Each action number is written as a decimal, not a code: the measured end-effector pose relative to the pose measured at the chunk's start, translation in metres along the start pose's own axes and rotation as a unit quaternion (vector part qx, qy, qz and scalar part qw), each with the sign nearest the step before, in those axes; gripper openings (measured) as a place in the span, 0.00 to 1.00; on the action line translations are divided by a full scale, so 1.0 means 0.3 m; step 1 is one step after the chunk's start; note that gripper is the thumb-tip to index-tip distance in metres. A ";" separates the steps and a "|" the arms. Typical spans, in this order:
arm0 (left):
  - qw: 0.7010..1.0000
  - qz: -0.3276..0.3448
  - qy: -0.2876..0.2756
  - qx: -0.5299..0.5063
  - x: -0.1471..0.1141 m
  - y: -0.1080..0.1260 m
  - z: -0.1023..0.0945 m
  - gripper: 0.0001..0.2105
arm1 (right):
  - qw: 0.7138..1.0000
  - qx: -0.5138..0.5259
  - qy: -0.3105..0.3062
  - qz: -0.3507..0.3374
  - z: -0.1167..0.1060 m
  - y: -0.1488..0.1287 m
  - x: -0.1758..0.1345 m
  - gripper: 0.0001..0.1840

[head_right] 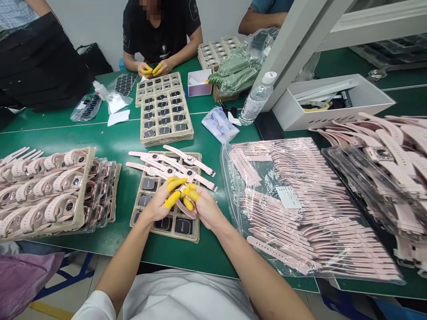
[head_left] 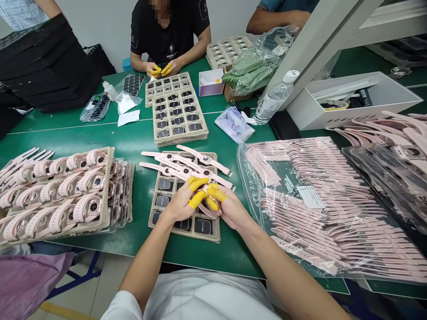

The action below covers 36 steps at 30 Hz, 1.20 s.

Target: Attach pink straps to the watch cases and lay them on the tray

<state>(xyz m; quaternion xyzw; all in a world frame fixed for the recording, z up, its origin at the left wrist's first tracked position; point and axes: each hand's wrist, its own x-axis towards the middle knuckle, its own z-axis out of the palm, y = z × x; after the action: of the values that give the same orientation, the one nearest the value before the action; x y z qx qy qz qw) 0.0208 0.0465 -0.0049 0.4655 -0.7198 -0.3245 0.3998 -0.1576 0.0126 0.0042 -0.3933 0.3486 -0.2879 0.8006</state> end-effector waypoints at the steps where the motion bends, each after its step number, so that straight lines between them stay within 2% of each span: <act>1: 1.000 -0.011 -0.006 0.001 -0.003 0.013 -0.009 0.23 | 0.999 -0.040 0.000 -0.021 -0.009 -0.001 -0.003 0.27; 3: 0.998 -0.043 -0.021 0.029 -0.009 0.044 -0.047 0.27 | 0.984 -0.163 0.004 -0.073 -0.032 -0.010 -0.010 0.26; 4: 0.996 -0.061 -0.025 0.054 -0.013 0.058 -0.077 0.28 | 0.967 -0.236 0.005 -0.097 -0.045 -0.017 -0.014 0.25; 7: 0.981 -0.122 -0.031 0.147 -0.019 0.088 -0.197 0.24 | 0.897 -0.419 0.002 -0.143 -0.084 -0.038 -0.020 0.22; 10: 0.944 -0.160 -0.072 0.281 -0.008 0.087 -0.309 0.16 | 0.833 -0.527 0.018 -0.169 -0.106 -0.026 -0.011 0.22; 12: 0.908 -0.178 -0.120 0.360 0.008 0.071 -0.346 0.15 | 0.794 -0.579 0.042 -0.182 -0.107 0.004 0.000 0.21; 14: 0.883 -0.194 -0.163 0.394 0.028 0.045 -0.350 0.17 | 0.758 -0.623 0.054 -0.187 -0.098 0.044 0.011 0.20; 18: 0.867 -0.177 -0.203 0.418 0.058 -0.018 -0.308 0.18 | 0.702 -0.686 0.075 -0.175 -0.070 0.091 0.022 0.18; 20: 0.861 -0.149 -0.187 0.448 0.056 -0.040 -0.286 0.14 | 0.694 -0.695 0.091 -0.166 -0.062 0.085 0.022 0.16; 23: 0.856 -0.143 -0.115 0.484 0.021 -0.038 -0.266 0.10 | 0.707 -0.678 0.125 -0.156 -0.078 0.049 0.024 0.16; 26: 0.838 -0.184 -0.095 0.505 -0.038 -0.010 -0.261 0.11 | 0.701 -0.667 0.212 -0.138 -0.151 -0.001 0.034 0.19; 28: 0.818 -0.200 -0.120 0.527 -0.071 0.003 -0.263 0.12 | 0.672 -0.678 0.278 -0.111 -0.233 -0.035 0.037 0.19; 31: 0.794 -0.195 -0.155 0.555 -0.088 0.000 -0.267 0.14 | 0.629 -0.695 0.345 -0.057 -0.367 -0.079 0.026 0.20; 33: 0.792 -0.187 -0.160 0.559 -0.081 -0.014 -0.267 0.15 | 0.617 -0.690 0.378 -0.031 -0.435 -0.099 0.014 0.22; 36: 0.798 -0.182 -0.148 0.555 -0.067 -0.044 -0.270 0.15 | 0.610 -0.682 0.403 0.008 -0.482 -0.117 0.006 0.25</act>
<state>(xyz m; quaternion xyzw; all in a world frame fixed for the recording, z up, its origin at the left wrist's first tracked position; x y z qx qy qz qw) 0.1024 0.0529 0.0165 0.6765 -0.7290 -0.0008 -0.1048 -0.2767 -0.0690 -0.0320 -0.6675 0.7346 -0.0905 0.0822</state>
